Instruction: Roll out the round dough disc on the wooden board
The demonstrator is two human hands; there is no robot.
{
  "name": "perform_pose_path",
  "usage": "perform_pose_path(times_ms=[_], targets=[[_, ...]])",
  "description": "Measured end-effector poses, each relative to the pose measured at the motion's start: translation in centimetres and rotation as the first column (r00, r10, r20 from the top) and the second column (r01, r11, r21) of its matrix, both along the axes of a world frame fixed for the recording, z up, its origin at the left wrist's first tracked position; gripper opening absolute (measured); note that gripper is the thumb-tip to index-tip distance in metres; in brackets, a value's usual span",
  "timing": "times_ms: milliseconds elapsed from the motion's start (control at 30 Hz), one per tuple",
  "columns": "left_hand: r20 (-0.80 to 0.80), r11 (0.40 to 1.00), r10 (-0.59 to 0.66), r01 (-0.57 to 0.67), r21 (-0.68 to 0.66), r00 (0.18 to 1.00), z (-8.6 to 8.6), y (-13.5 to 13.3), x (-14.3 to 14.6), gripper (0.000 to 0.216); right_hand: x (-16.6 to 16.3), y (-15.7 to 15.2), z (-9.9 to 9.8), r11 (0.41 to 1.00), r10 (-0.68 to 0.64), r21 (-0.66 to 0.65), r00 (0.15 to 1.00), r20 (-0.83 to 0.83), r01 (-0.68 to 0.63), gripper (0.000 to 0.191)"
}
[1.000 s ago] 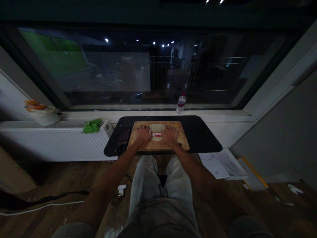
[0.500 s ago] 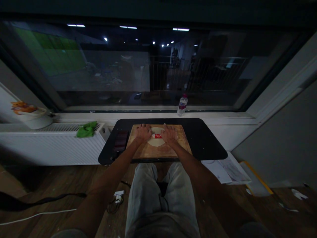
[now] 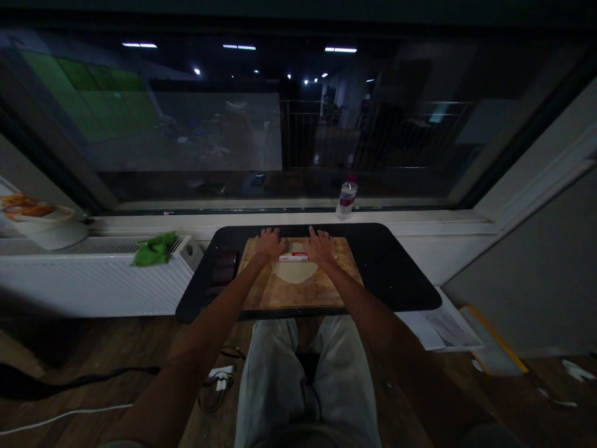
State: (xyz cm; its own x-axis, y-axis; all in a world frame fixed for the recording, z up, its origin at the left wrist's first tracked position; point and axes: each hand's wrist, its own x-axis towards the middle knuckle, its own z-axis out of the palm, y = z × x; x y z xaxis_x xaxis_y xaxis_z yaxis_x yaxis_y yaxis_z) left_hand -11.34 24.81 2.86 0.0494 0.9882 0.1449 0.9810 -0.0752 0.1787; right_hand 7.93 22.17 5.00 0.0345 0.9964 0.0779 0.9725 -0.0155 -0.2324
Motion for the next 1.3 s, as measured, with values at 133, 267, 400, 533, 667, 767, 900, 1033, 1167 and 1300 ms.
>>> perform_pose_path(times_ms=[133, 267, 400, 533, 667, 767, 900, 1033, 1167, 1300], targets=[[0.011, 0.999, 0.004, -0.005, 0.037, 1.0, 0.1, 0.8, -0.1, 0.046, -0.1, 0.5, 0.3, 1.0, -0.013, 0.019, 1.0, -0.026, 0.014, 0.062], [0.034, 0.997, 0.019, -0.021, 0.071, 0.999, 0.2, 1.5, -0.1, 0.04, -0.1, 0.9, 0.5, 1.0, -0.024, 0.018, 0.999, -0.047, 0.025, 0.059], [0.037, 0.996, 0.02, -0.023, 0.087, 0.999, 0.4, 2.2, -0.2, 0.038, -0.1, 1.3, 0.4, 0.999, -0.023, 0.046, 0.998, -0.051, 0.025, 0.057], [0.031, 0.997, 0.019, -0.021, 0.072, 0.999, 0.5, 2.5, -0.1, 0.039, -0.2, 1.8, 0.4, 0.998, -0.024, 0.051, 0.999, -0.049, 0.026, 0.056], [0.025, 0.996, 0.082, -0.082, 0.038, 0.996, 0.7, 2.2, -0.1, 0.041, -0.1, 2.1, 0.3, 0.999, -0.028, 0.035, 0.998, -0.05, 0.029, 0.055], [0.029, 0.984, 0.176, -0.176, -0.016, 0.984, 0.8, 1.5, -0.2, 0.043, -0.1, 2.0, 0.2, 0.999, -0.035, 0.001, 0.998, -0.05, 0.035, 0.054], [0.031, 0.978, 0.205, -0.203, -0.051, 0.978, 0.8, 0.5, -0.2, 0.044, -0.1, 1.5, 0.1, 0.999, -0.043, -0.033, 0.998, -0.041, 0.042, 0.054], [0.01, 0.978, 0.202, -0.201, -0.045, 0.979, 0.9, -0.6, -0.1, 0.046, -0.2, 0.8, 0.1, 0.999, -0.035, -0.031, 0.999, -0.019, 0.035, 0.055], [-0.017, 0.982, 0.185, -0.185, -0.023, 0.983, 0.9, -2.0, 0.0, 0.046, -0.2, -0.2, -0.1, 0.999, -0.032, -0.019, 0.999, 0.01, 0.032, 0.057], [-0.041, 0.981, 0.193, -0.193, 0.021, 0.98, 0.6, -3.3, 0.3, 0.046, -0.1, -1.6, -0.4, 0.999, -0.017, 0.039, 0.999, 0.033, 0.016, 0.06]])
